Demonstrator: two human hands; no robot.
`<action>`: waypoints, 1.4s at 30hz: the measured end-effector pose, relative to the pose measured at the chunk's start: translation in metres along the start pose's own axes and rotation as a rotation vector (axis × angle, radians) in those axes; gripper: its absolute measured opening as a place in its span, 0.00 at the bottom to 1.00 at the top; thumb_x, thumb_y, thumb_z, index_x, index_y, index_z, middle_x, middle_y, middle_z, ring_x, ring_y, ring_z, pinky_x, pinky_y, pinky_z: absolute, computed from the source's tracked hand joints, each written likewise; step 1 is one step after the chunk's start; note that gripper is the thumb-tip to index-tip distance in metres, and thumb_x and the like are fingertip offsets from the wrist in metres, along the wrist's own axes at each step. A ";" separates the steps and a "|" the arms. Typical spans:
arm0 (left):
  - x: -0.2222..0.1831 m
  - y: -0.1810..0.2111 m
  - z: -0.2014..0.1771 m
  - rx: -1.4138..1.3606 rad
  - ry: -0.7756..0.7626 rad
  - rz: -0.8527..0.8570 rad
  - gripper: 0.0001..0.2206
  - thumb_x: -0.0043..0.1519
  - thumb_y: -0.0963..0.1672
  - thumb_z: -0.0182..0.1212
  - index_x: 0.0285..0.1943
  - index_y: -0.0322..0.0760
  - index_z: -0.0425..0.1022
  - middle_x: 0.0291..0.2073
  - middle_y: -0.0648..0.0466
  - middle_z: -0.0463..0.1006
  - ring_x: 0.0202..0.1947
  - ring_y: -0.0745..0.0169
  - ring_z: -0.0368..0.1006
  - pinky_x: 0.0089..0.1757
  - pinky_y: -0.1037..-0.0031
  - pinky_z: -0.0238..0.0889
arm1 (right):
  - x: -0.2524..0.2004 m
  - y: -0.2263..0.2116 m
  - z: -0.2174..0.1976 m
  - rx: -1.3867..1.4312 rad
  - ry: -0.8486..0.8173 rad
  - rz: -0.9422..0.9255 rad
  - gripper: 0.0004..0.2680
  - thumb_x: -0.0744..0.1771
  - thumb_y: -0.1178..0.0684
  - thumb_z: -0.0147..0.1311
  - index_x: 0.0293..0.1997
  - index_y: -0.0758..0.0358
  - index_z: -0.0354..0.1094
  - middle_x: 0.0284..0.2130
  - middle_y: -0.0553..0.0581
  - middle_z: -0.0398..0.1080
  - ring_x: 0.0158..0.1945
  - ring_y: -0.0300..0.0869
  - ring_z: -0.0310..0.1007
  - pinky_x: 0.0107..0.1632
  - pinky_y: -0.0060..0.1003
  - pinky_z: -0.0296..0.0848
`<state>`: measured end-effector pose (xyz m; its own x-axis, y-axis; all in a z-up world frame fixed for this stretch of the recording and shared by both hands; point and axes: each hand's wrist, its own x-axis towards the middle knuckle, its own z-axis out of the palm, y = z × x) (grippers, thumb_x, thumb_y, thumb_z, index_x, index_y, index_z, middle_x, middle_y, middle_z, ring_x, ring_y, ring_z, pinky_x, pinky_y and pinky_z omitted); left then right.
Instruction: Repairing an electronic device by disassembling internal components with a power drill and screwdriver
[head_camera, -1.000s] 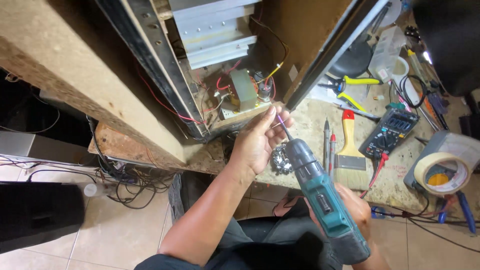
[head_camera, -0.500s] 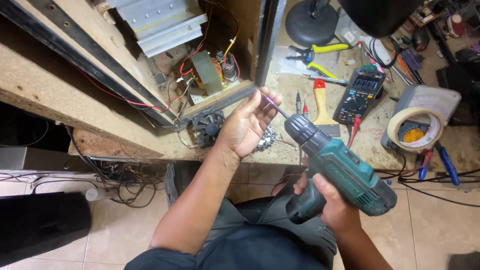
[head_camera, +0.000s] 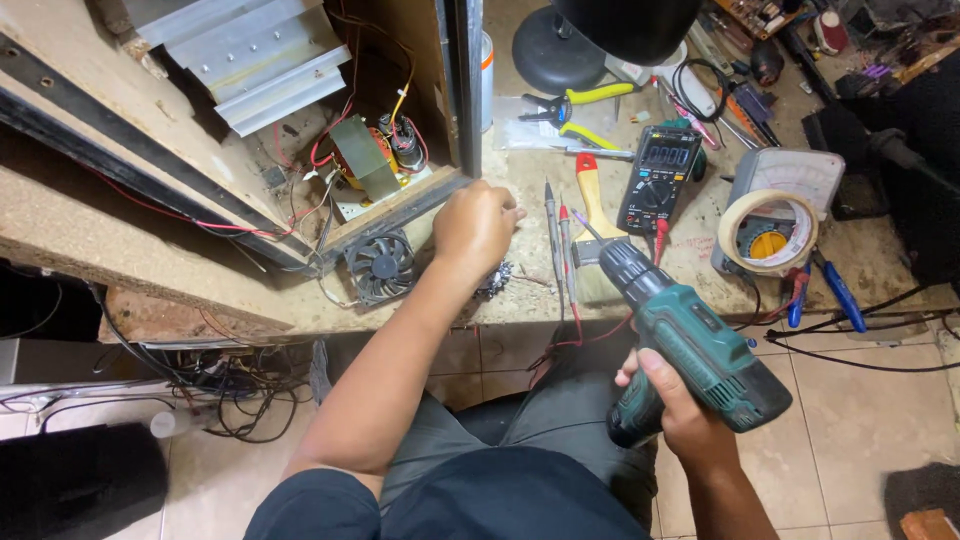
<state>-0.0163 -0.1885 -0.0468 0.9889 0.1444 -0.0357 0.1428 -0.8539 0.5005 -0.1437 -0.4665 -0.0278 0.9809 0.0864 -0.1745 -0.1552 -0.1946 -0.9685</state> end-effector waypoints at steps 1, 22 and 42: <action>-0.003 -0.003 0.002 0.000 0.001 -0.009 0.10 0.64 0.49 0.66 0.39 0.41 0.86 0.38 0.48 0.82 0.39 0.45 0.78 0.31 0.54 0.71 | -0.004 -0.001 0.000 -0.001 -0.009 0.002 0.11 0.68 0.50 0.51 0.30 0.67 0.73 0.25 0.58 0.76 0.31 0.42 0.77 0.43 0.37 0.76; -0.106 -0.064 -0.004 -0.204 0.357 0.096 0.07 0.67 0.42 0.58 0.51 0.44 0.80 0.38 0.55 0.73 0.39 0.50 0.73 0.35 0.61 0.66 | -0.004 0.065 -0.019 -0.219 -0.258 -0.266 0.25 0.69 0.26 0.38 0.31 0.57 0.73 0.32 0.49 0.75 0.40 0.41 0.73 0.52 0.38 0.69; -0.115 -0.063 -0.013 -0.013 0.448 0.208 0.11 0.64 0.36 0.58 0.53 0.35 0.78 0.41 0.50 0.78 0.44 0.46 0.68 0.44 0.61 0.66 | -0.005 0.060 -0.020 -0.269 -0.379 -0.250 0.24 0.68 0.27 0.39 0.30 0.56 0.73 0.31 0.48 0.75 0.38 0.40 0.75 0.51 0.38 0.69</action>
<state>-0.1394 -0.1448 -0.0625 0.8807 0.1751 0.4401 -0.0590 -0.8814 0.4687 -0.1550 -0.4978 -0.0812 0.8650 0.4998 -0.0440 0.1630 -0.3628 -0.9175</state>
